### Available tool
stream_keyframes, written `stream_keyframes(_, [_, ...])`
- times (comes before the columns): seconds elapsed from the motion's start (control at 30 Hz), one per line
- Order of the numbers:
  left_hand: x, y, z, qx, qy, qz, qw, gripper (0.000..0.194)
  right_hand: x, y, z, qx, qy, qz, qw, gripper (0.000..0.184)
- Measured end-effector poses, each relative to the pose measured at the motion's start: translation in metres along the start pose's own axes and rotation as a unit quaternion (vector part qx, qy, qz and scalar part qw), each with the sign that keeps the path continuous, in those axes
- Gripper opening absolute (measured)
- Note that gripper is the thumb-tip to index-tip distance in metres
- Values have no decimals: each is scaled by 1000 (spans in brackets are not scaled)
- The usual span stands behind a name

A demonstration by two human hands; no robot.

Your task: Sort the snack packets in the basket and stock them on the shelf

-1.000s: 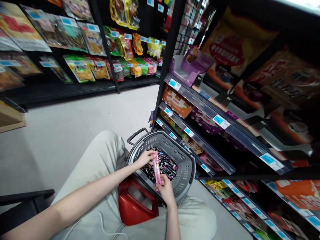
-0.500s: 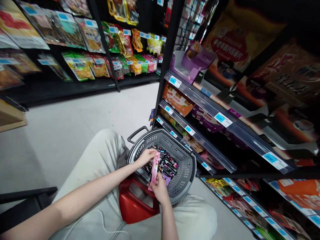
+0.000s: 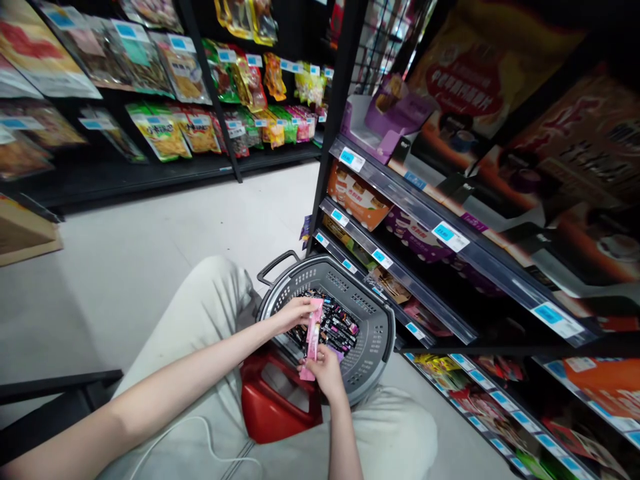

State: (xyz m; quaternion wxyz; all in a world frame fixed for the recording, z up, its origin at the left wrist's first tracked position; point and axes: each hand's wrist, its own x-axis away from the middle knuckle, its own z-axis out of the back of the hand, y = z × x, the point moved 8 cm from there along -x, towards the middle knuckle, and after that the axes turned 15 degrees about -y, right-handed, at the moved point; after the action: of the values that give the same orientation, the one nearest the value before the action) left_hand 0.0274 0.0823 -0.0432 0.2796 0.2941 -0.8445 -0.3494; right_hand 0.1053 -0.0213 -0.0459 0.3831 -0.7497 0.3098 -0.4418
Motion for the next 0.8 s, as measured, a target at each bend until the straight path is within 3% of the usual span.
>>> stream_keyframes(0.1, [0,-8,-15,-33,-67,37,997,33,2,-2,0,-13,-8,7,1000,37])
stream_keyframes(0.17, [0,-9,-17,-41,-73,36,996,30,3,-2,0,-18,-15,6,1000,37])
stream_keyframes(0.47, [-1,0,-3,-56,19,1,998,34,3,-2,4,3,-1,-8,1000,35])
stream_keyframes(0.63, [-1,16,18,-39,61,-33,997,37,5,-3,6,19,-9,-3,1000,31])
stream_keyframes(0.73, [0,26,27,-44,56,-24,997,34,9,-8,17,37,20,12,999,28])
stream_keyframes(0.8, [1,28,25,-54,23,7,998,36,13,-14,28,52,51,25,997,28])
